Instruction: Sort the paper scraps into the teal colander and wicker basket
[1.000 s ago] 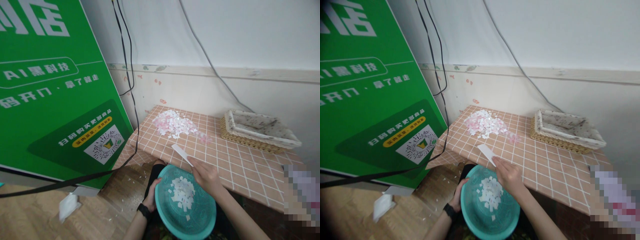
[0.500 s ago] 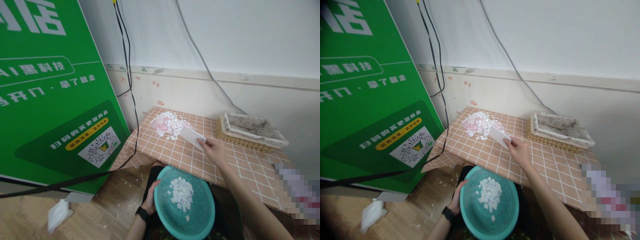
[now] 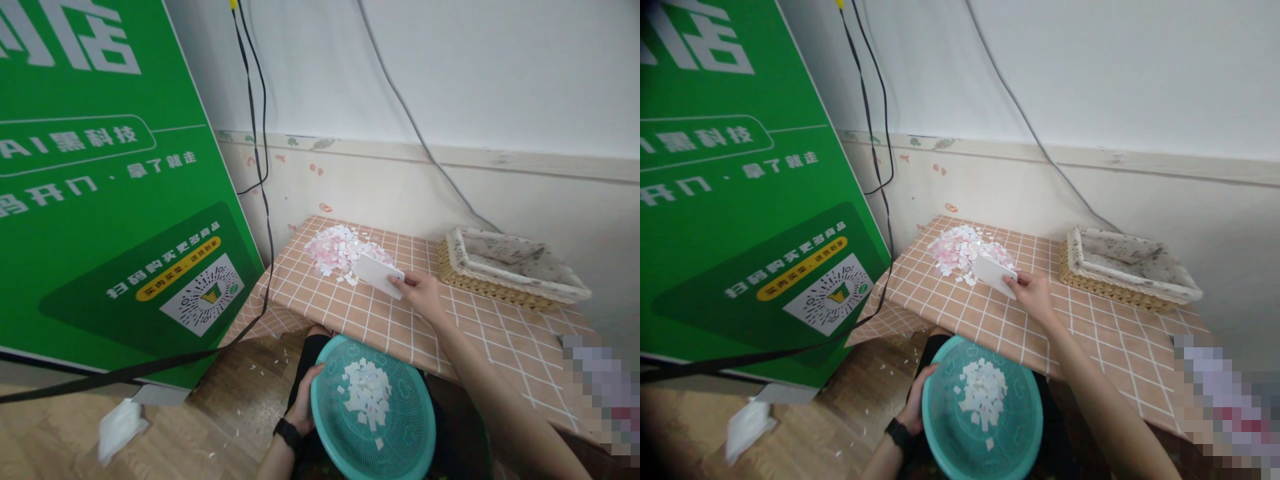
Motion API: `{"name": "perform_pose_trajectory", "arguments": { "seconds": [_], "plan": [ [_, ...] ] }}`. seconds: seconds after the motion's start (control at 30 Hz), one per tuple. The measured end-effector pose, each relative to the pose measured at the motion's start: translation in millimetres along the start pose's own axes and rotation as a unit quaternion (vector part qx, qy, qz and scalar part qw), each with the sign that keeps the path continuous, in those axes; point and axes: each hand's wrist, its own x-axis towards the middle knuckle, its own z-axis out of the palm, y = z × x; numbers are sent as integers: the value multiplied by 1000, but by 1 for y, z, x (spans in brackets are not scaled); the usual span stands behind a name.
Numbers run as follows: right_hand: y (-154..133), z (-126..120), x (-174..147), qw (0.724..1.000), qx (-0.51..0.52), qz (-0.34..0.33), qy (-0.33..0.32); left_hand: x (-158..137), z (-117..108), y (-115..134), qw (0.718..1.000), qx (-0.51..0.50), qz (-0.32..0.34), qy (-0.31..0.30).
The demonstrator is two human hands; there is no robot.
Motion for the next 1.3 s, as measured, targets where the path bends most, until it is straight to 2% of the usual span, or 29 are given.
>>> {"name": "perform_pose_trajectory", "arguments": {
  "seconds": [0.2, 0.4, 0.57, 0.7, 0.8, 0.9, 1.17, 1.3],
  "plan": [
    [7, 3, 22, 999, 23, 22, -11, -1, -1, 0, 1000, -1, 8, -4],
    [14, 8, 43, 996, 66, 36, -52, 0, -3, 1, 1000, -4, 6, 4],
    [22, 6, 42, 989, 121, 73, -40, 3, -3, -2, 1000, -7, 2, 12],
    [26, 5, 40, 978, 178, 81, -71, 3, -3, -2, 1000, -3, 2, 17],
    [24, 4, 39, 978, 182, 83, -59, 3, -3, -2, 1000, -6, -1, 16],
    [20, 8, 37, 977, 182, 86, -74, 4, -3, -3, 1000, -4, 1, 17],
    [15, 33, 37, 969, 221, 49, -98, 5, -4, -4, 1000, 7, 1, 9],
    [16, 26, 36, 969, 228, 63, -71, 5, -4, -4, 1000, 3, 0, 3]
  ]
}}
